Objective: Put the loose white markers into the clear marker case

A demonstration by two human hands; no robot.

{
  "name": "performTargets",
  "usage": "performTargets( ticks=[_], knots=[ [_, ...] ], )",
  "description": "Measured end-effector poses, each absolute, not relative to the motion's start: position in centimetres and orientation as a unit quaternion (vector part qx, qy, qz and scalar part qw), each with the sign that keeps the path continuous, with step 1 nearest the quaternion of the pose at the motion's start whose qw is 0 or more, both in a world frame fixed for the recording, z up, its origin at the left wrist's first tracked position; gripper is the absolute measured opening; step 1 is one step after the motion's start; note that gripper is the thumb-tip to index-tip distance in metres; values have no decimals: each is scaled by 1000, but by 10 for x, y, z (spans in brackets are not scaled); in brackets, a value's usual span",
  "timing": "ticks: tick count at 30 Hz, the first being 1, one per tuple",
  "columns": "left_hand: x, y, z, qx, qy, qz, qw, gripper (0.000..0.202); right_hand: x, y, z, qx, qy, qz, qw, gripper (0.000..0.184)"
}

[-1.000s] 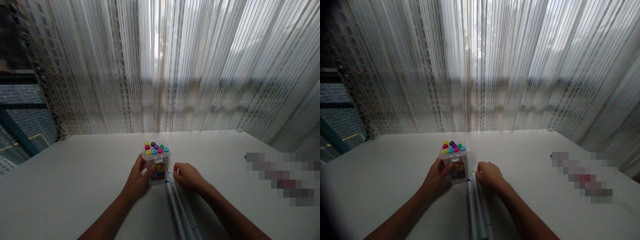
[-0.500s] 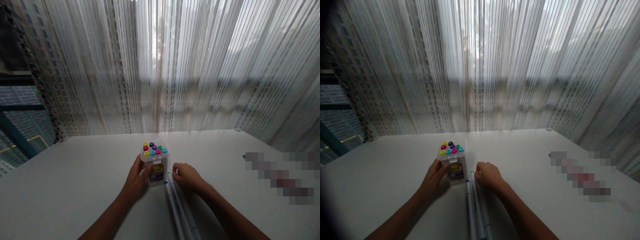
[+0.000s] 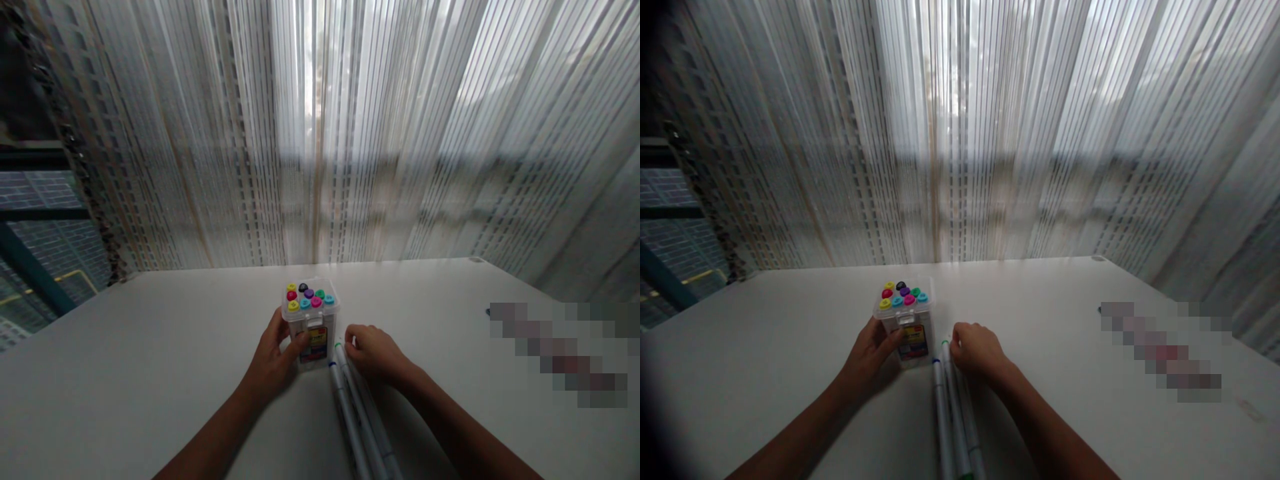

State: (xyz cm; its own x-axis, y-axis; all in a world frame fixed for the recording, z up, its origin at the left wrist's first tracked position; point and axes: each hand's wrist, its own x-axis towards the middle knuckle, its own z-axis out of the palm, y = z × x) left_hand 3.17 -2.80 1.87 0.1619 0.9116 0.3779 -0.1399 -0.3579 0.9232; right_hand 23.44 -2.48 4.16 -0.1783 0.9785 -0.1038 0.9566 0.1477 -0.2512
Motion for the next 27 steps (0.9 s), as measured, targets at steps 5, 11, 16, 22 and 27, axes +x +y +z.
performTargets(
  ticks=[5,11,16,22,27],
  knots=[
    [32,-29,18,595,325,561,475,52,234,-25,42,-640,-756,130,42,21],
    [31,-29,18,598,325,557,475,52,233,-25,44,-643,-754,130,38,20],
    [32,-30,20,594,336,557,473,53,234,-26,45,-642,-755,132,38,21],
    [32,-29,20,595,343,557,466,52,234,-25,44,-643,-753,133,38,21],
    [33,-30,21,591,337,559,474,52,233,-25,44,-643,-753,134,43,19]
  ],
)
